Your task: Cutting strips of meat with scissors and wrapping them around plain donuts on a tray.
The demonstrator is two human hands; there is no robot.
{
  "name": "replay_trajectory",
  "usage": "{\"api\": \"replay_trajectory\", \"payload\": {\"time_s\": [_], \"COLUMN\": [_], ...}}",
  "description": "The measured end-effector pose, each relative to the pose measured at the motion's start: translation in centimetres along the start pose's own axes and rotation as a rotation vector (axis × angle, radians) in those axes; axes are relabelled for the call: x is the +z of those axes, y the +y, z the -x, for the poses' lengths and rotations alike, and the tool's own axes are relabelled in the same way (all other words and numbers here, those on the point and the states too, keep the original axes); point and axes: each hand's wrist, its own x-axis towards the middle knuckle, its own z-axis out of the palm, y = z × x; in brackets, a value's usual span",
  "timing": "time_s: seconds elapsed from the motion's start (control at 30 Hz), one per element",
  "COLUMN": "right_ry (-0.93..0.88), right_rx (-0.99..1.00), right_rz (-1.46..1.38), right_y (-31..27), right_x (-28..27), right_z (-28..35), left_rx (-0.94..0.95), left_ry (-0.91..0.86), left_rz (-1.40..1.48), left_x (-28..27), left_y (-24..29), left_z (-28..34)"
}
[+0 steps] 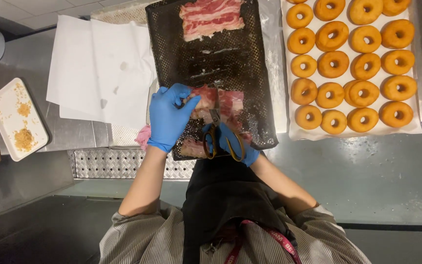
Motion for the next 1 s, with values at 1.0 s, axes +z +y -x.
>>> {"api": "replay_trajectory", "payload": {"time_s": [1.0], "right_ry": [0.646], "right_rx": [-0.167], "right_rz": [0.454], "right_y": [-6.8], "right_x": [-0.2], "right_z": [7.5], "left_rx": [-0.264], "left_ry": [-0.007], "left_rz": [-0.138], "left_x": [14.4], "left_y": [-14.9], "left_z": [0.8]}}
